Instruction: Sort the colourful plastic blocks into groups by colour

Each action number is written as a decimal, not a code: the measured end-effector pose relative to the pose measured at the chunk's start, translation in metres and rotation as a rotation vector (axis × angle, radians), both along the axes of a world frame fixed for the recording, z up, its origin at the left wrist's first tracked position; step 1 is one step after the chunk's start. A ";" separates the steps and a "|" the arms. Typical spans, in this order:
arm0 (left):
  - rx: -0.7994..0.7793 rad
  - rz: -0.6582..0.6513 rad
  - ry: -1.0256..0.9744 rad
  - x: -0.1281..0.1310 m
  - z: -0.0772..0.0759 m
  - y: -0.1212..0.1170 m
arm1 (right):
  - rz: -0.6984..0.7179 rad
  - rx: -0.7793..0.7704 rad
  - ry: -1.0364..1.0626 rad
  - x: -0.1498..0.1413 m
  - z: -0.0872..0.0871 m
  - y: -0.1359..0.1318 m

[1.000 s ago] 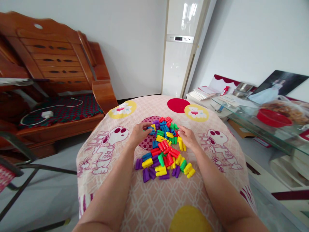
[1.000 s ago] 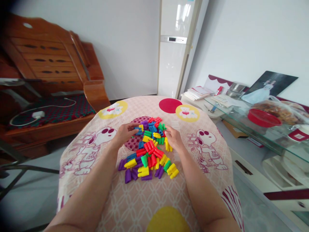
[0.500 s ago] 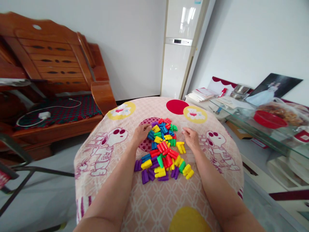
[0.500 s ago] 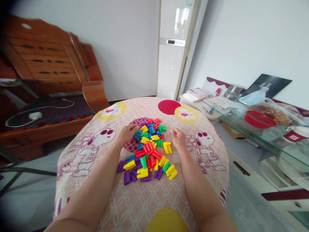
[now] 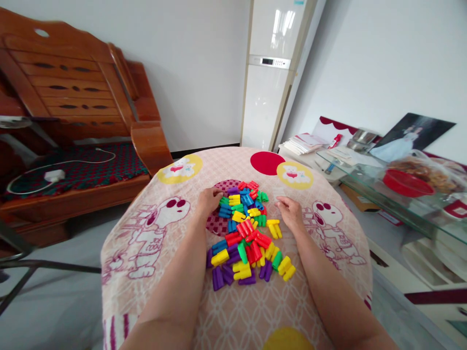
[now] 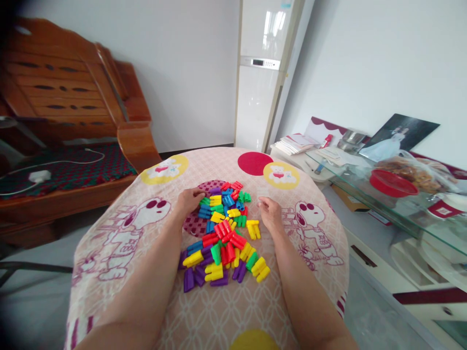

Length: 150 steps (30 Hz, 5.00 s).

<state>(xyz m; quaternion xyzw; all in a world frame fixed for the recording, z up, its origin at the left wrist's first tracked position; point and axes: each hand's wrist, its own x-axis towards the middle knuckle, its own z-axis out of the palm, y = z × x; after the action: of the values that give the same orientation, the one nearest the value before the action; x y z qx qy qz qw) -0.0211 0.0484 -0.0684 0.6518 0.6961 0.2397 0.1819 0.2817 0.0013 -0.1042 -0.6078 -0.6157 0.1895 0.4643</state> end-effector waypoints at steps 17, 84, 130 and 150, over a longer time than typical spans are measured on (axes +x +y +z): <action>-0.027 0.036 -0.177 -0.008 -0.012 0.008 | 0.134 -0.028 -0.140 -0.012 0.022 0.039; 0.014 0.044 -0.161 -0.010 -0.011 0.008 | 0.522 -0.248 -1.036 -0.061 0.077 -0.020; -0.011 0.051 -0.202 -0.013 -0.016 0.013 | -0.519 -0.080 -0.465 0.109 0.071 0.022; 0.010 0.026 -0.302 -0.014 -0.017 0.012 | -0.471 -0.092 -0.651 0.070 0.059 0.028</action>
<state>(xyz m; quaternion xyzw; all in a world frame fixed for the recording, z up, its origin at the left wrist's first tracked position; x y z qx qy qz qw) -0.0348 0.0603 -0.0855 0.6001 0.6682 0.3406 0.2782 0.3522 0.0297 -0.0450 -0.7808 -0.5652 -0.0971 0.2481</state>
